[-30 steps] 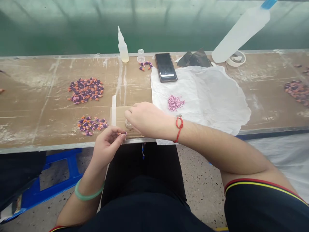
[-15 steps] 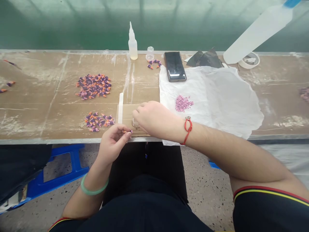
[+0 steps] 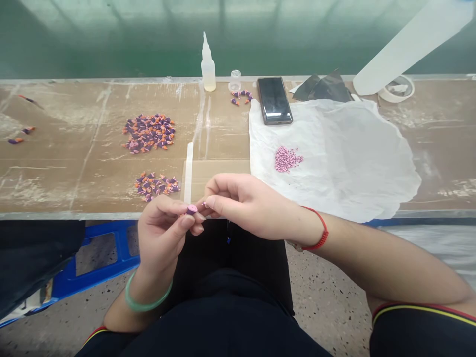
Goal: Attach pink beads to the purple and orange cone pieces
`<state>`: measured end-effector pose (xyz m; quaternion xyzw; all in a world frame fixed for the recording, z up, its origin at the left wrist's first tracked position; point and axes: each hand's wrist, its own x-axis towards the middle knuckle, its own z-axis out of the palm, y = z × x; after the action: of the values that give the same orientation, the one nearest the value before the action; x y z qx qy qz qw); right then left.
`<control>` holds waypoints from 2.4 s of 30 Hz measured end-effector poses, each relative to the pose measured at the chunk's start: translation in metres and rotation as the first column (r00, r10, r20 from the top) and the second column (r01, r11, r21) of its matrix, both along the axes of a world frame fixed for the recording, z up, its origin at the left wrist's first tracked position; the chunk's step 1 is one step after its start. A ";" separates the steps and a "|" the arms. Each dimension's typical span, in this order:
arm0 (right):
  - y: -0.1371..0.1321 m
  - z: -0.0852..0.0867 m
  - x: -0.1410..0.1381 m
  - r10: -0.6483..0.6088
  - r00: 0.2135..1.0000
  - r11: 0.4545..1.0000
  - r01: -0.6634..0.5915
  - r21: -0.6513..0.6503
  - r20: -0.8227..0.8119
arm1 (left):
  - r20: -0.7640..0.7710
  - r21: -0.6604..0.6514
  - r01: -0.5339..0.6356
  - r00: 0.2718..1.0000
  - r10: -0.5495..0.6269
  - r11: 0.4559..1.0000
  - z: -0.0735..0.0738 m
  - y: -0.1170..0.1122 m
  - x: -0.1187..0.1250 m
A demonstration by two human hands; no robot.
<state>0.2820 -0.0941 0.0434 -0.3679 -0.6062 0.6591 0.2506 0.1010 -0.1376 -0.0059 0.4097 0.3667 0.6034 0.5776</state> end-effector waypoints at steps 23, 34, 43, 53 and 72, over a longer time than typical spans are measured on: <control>-0.007 0.015 -0.001 -0.075 0.974 0.939 -0.003 0.344 0.212 | 0.008 0.144 0.026 1.000 -0.027 0.989 -0.002 -0.002 0.003; -0.007 0.016 0.001 -0.076 0.971 0.906 -0.029 0.423 0.229 | -0.021 0.138 0.025 1.000 -0.023 0.990 -0.002 -0.002 0.004; -0.009 0.016 0.004 -0.038 0.964 0.854 -0.106 0.510 0.264 | 0.033 0.153 0.059 0.997 -0.065 0.986 -0.001 -0.002 0.005; -0.017 0.015 0.001 -0.092 0.957 0.743 -0.118 0.659 0.275 | 0.046 0.163 0.051 0.997 -0.060 0.985 0.000 0.000 0.006; -0.035 0.005 0.006 -0.156 0.975 0.469 -0.065 0.881 0.155 | -0.274 0.398 0.143 0.961 -0.031 0.906 0.008 -0.002 -0.006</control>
<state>0.2884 -0.1294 0.0486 -0.2711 -0.8716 0.2022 0.3549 0.0950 -0.1401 0.0025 0.6148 0.2847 0.5813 0.4506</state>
